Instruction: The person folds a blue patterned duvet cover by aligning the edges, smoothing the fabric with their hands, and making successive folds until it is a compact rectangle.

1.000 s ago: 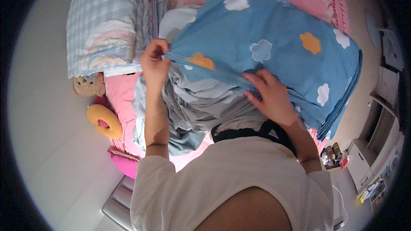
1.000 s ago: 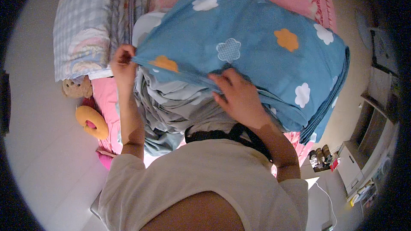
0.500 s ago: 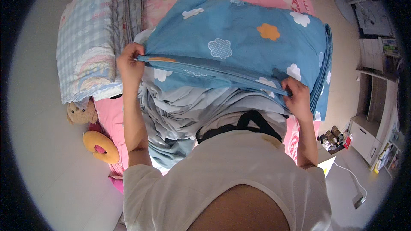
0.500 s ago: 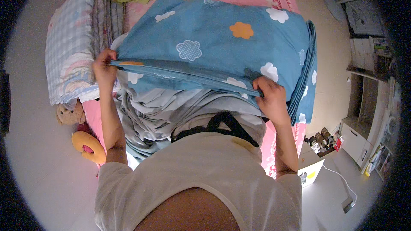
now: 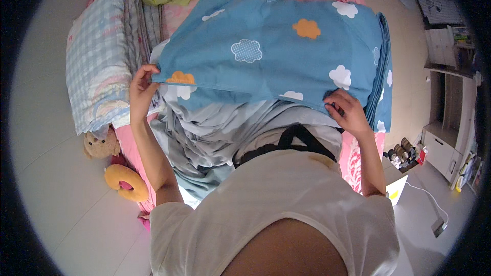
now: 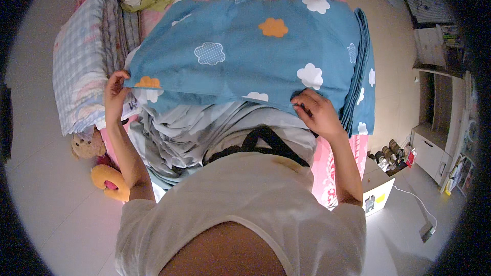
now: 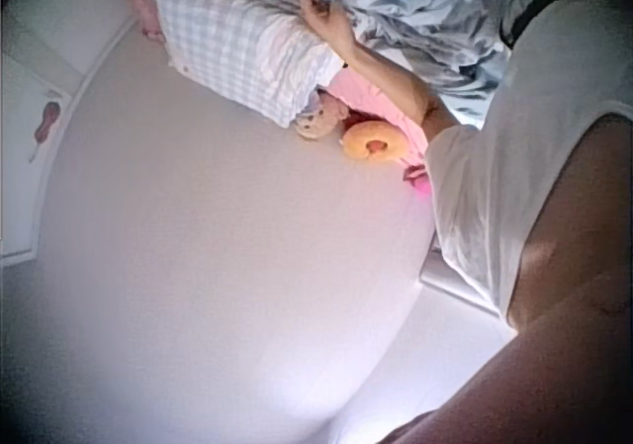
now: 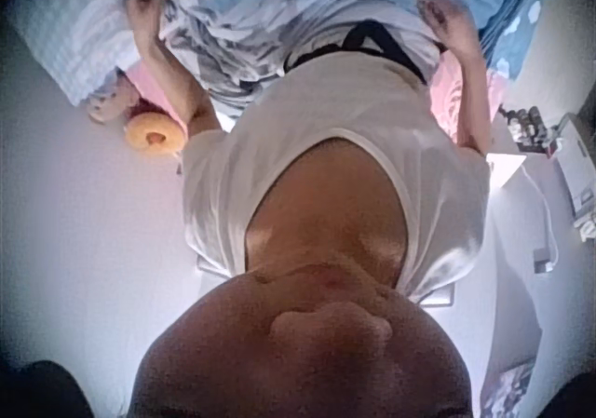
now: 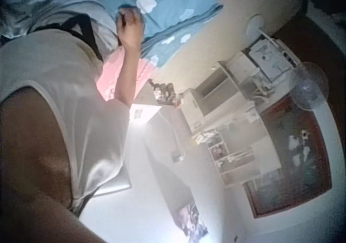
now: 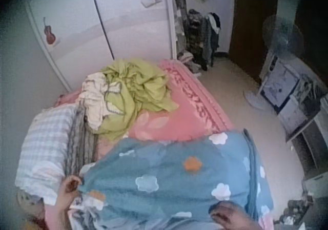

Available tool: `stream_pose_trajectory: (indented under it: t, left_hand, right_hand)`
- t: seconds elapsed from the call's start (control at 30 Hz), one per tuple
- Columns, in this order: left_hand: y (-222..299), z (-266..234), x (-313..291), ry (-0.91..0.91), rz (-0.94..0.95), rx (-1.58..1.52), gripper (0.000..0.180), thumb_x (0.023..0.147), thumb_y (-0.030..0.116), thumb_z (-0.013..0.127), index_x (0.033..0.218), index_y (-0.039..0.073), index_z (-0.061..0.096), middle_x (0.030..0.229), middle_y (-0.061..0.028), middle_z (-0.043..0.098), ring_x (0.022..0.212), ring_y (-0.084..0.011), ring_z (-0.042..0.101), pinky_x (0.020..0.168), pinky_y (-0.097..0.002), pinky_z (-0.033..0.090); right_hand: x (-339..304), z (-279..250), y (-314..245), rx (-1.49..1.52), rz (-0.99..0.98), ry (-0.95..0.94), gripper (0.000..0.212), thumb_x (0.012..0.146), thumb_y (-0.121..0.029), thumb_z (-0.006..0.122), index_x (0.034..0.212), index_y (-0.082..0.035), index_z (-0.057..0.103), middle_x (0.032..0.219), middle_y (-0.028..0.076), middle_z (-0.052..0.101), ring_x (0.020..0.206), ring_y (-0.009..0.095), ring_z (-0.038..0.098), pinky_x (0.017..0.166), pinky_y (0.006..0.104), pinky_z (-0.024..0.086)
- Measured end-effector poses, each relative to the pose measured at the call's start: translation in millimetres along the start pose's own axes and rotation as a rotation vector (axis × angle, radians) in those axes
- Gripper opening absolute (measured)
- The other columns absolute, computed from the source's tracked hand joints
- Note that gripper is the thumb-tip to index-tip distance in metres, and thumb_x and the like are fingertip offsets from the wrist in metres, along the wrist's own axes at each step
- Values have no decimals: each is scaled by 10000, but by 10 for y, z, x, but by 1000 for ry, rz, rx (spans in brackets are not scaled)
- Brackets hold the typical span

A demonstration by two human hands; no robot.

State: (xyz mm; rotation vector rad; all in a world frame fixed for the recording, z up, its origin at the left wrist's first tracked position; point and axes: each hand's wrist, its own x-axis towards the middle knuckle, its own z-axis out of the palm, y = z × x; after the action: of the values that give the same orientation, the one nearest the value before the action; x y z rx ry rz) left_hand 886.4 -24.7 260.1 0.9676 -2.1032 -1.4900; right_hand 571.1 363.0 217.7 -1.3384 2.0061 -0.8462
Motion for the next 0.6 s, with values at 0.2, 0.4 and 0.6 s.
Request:
stream_pose_trajectory:
  t: [0.2, 0.4, 0.6]
  left_hand:
    - [-144, -107, 139, 183, 28, -54, 220, 698, -158, 483, 796, 25, 558, 699, 30, 452, 625, -49, 456, 559, -208, 433]
    - [-253, 24, 198, 328, 48, -238, 202, 732, -142, 490, 800, 27, 578, 702, 22, 488, 589, -65, 476, 513, -205, 408]
    - [-217, 210, 96, 348, 75, -99, 315, 797, -83, 480, 1082, 33, 549, 807, -28, 580, 608, -92, 527, 546, -209, 447]
  right_hand:
    - [41, 156, -96, -319, -201, 155, 193, 735, -81, 660, 910, -47, 587, 837, 94, 580, 634, 266, 587, 560, 356, 491]
    - [-69, 220, 27, -328, -368, 196, 202, 716, -90, 663, 887, -53, 563, 831, 91, 566, 627, 261, 589, 547, 349, 487]
    - [65, 298, -104, -369, -351, 96, 250, 724, -147, 675, 925, -62, 553, 790, 91, 528, 650, 260, 569, 564, 350, 475]
